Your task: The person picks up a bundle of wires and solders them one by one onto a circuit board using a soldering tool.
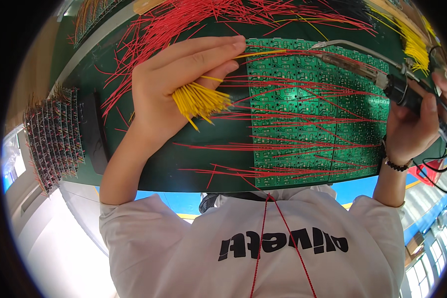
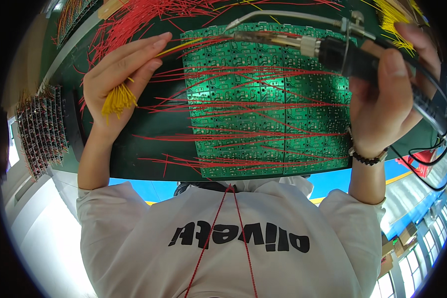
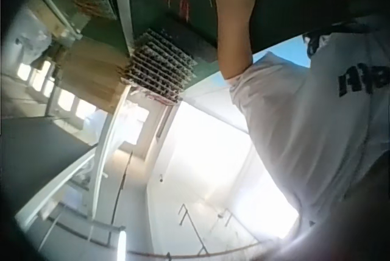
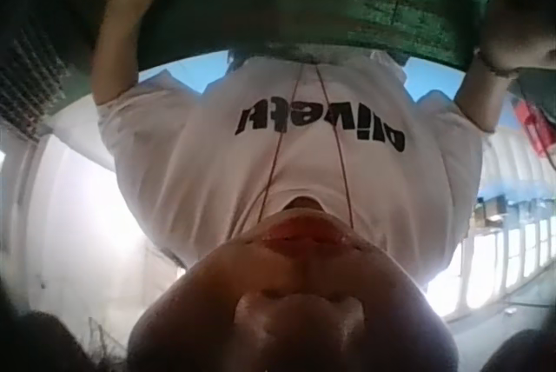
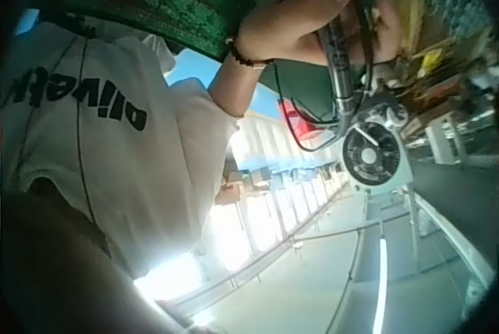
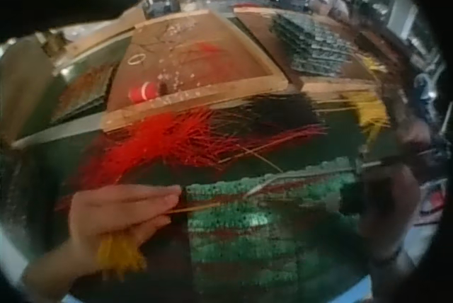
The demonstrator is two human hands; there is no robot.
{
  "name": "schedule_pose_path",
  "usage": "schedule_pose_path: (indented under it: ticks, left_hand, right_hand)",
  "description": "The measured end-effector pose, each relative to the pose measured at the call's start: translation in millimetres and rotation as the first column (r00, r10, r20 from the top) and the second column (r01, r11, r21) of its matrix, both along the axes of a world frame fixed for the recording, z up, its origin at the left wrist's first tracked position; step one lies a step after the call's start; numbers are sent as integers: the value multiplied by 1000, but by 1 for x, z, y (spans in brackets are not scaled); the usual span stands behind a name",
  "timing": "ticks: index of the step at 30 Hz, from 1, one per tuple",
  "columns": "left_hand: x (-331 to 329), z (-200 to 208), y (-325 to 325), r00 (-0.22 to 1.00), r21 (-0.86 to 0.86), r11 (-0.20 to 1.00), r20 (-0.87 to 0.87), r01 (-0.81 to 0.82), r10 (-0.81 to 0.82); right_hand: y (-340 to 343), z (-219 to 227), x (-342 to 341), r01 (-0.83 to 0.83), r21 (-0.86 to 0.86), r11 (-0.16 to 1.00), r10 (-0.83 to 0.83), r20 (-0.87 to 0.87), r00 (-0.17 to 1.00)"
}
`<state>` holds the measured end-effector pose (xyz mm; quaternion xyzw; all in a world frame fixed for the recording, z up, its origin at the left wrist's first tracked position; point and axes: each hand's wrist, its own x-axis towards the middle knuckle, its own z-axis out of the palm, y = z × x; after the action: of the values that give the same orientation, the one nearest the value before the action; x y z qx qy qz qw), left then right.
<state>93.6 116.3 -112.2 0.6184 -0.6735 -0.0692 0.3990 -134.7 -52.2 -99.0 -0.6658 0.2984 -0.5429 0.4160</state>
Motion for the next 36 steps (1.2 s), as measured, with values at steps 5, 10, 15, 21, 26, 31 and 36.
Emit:
schedule_pose_path:
  ticks: [5, 10, 15, 21, 26, 31, 36]
  left_hand:
    - [0, -8, 3, 998, -30, 999, 54, 32, -30]
    - [-1, -18, 3, 997, -82, 996, 80, -16, 23]
    - [0, -23, 3, 997, -67, 997, 71, -23, 28]
    - [0, -22, 4, 999, -14, 999, 25, -38, 38]
    - [0, -22, 5, 999, 26, 998, 6, -53, 53]
    - [2, -21, 5, 998, 30, 999, -58, -29, 31]
    - [2, -23, 4, 998, 14, 999, -36, -48, 48]
  right_hand:
    - [1, -16, 2, -292, -53, 955, 295, 79, 952]
    - [-1, -25, -1, -273, -77, 959, 278, 66, 958]
    - [6, -23, 0, -293, -14, 956, 294, 17, 956]
    - [7, -21, 2, -330, 26, 944, 329, -174, 928]
    - [4, -24, 1, -405, -15, 914, 396, -178, 901]
    - [4, -24, 3, -424, 14, 905, 420, -180, 890]
    - [5, -24, 4, -434, -5, 901, 426, -176, 887]
